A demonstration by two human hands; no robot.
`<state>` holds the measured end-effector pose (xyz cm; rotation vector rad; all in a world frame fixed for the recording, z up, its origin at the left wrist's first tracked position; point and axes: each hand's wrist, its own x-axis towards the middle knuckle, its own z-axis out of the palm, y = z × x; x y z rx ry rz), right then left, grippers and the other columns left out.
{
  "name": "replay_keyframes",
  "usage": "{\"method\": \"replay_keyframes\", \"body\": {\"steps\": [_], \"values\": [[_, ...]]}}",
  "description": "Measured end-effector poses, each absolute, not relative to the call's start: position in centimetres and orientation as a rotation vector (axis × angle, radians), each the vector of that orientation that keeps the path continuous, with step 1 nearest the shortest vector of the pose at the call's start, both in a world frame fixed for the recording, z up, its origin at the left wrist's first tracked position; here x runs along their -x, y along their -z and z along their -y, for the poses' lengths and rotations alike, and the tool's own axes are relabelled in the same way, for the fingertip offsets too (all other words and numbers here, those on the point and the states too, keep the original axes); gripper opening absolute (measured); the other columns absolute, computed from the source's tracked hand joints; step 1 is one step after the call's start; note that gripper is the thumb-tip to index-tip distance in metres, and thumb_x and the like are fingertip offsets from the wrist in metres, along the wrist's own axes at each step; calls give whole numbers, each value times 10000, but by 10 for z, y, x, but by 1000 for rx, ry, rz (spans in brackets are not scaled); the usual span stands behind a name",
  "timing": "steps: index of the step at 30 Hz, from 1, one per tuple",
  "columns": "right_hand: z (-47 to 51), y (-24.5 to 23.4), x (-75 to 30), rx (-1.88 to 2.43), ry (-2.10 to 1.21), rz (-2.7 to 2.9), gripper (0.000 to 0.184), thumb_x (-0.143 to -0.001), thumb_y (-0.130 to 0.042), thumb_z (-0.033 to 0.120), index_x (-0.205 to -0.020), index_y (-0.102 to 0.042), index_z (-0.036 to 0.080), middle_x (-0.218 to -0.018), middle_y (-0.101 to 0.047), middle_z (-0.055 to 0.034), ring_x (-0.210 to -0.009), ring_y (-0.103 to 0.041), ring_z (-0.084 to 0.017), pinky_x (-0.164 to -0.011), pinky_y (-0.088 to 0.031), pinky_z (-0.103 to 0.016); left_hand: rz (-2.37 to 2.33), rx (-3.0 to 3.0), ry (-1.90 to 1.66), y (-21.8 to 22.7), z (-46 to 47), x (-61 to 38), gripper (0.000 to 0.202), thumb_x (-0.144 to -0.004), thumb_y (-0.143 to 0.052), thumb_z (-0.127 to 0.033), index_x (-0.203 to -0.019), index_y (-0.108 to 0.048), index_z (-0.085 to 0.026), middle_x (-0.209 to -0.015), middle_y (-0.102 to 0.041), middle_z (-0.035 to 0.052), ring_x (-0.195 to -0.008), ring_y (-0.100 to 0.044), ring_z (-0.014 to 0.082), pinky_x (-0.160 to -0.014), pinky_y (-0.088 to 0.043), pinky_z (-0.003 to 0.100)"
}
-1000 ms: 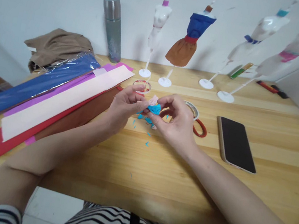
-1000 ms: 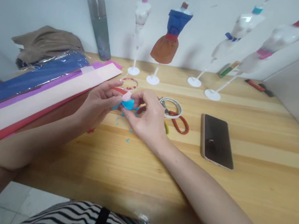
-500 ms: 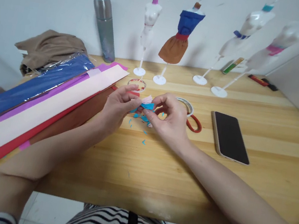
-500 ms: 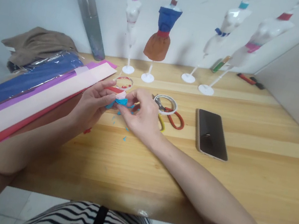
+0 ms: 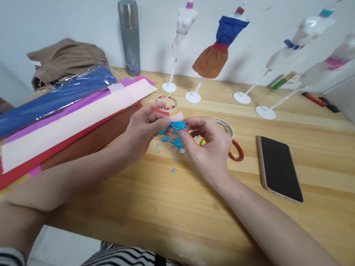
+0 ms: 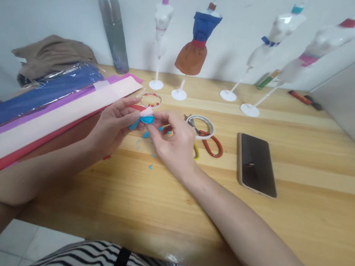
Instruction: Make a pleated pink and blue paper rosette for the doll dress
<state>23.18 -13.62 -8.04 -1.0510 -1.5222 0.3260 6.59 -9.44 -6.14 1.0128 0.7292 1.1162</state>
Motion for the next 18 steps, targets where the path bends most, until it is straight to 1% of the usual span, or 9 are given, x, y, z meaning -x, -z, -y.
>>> {"method": "replay_keyframes", "body": {"steps": [2,5,11,15,18], "values": [[137,81,-232,1047,-317,1517,25,-898,-709,266,-905,-693,249,-792,-730,-18,-689,-699,-190,-631,-578,-342,-732,-999,-1126,61,94,-66,461,-712,-877,-192,-1085,-607,-183,-704,-751,-48,-606,-696,112,-667,-564,260],[136,81,-232,1063,-318,1542,48,-878,-725,271,-893,-687,248,-793,-735,-21,-697,-698,-190,-638,-581,-341,-746,-986,-1128,62,95,-66,451,-710,-874,-179,-1080,-617,-184,-712,-756,-47,-619,-706,113,-690,-578,264],[134,81,-230,1108,-326,1525,195,-835,-776,347,-941,-642,252,-858,-716,-28,-750,-691,-206,-616,-562,-346,-738,-997,-1100,65,97,-66,428,-730,-864,-174,-1090,-633,-188,-767,-773,-28,-694,-728,126,-729,-587,270],[134,80,-230,1077,-323,1533,200,-830,-779,324,-874,-593,265,-790,-664,-3,-711,-656,-197,-609,-555,-352,-731,-1004,-1088,66,97,-66,395,-747,-840,-165,-1084,-637,-199,-789,-772,-24,-710,-725,133,-736,-591,287],[134,79,-230,1083,-348,1549,213,-841,-768,326,-849,-562,271,-765,-644,3,-705,-647,-199,-607,-551,-353,-736,-1035,-1072,68,96,-66,405,-737,-854,-194,-1082,-641,-198,-790,-766,-22,-699,-720,133,-723,-583,286]]}}
